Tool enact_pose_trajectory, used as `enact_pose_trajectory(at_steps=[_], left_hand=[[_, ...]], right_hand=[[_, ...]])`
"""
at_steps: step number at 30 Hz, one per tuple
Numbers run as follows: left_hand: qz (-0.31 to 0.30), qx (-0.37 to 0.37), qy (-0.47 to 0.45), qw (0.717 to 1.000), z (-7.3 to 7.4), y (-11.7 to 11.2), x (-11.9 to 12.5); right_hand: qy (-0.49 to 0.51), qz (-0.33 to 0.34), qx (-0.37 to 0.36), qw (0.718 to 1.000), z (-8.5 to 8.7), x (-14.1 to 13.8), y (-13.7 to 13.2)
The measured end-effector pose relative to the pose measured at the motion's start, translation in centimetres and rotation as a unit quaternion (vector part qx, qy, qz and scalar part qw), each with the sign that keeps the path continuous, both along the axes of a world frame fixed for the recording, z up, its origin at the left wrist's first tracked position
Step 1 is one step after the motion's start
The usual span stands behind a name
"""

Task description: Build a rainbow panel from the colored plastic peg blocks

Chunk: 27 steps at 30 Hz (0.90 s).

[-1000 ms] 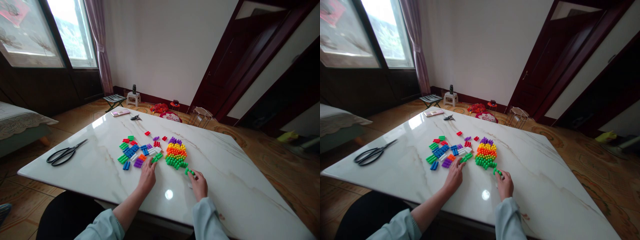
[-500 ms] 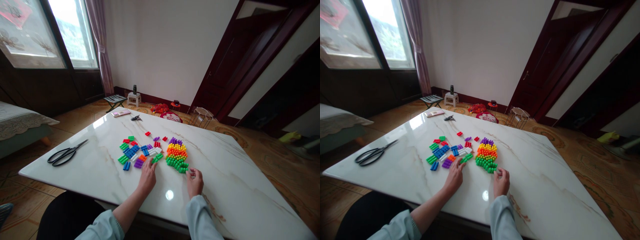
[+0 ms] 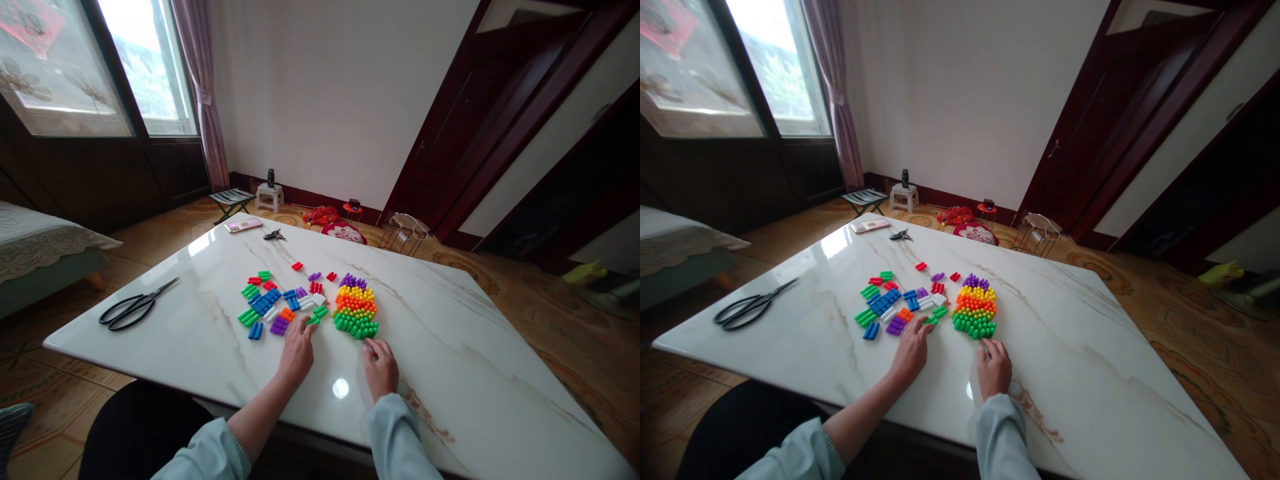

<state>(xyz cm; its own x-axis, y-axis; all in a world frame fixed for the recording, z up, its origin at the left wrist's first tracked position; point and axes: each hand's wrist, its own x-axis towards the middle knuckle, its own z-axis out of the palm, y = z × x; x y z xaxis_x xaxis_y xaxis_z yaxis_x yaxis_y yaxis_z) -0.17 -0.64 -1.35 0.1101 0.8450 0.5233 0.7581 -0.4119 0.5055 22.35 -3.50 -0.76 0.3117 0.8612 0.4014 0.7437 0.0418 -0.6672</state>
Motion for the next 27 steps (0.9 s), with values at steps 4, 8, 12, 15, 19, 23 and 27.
enact_pose_trajectory(at_steps=[4,8,12,15,19,23,27], left_hand=[[-0.03,-0.031,-0.031,0.999,1.4,-0.3,-0.1],[-0.044,-0.043,-0.068,0.996,1.9,-0.5,-0.3],[-0.076,-0.07,-0.129,0.986,1.5,-0.5,-0.7],[-0.108,-0.094,-0.172,0.975,1.6,-0.5,-0.9],[-0.128,-0.113,-0.151,0.974,2.2,-0.7,-0.9],[-0.117,-0.125,-0.111,0.979,2.4,-1.0,-0.8],[-0.106,-0.121,-0.11,0.981,2.1,-0.8,-0.7]], right_hand=[[0.005,-0.013,0.012,1.0,0.7,-1.3,-0.8],[0.048,0.081,0.023,0.995,1.4,-4.2,-0.9],[0.163,0.135,-0.005,0.977,1.6,-7.2,-0.2],[0.277,0.135,-0.067,0.949,1.4,-8.9,0.4],[0.278,0.134,-0.066,0.949,1.5,-9.6,0.5],[0.163,0.116,-0.003,0.98,1.7,-8.8,0.4],[0.078,0.103,0.028,0.991,1.6,-7.5,1.2]])
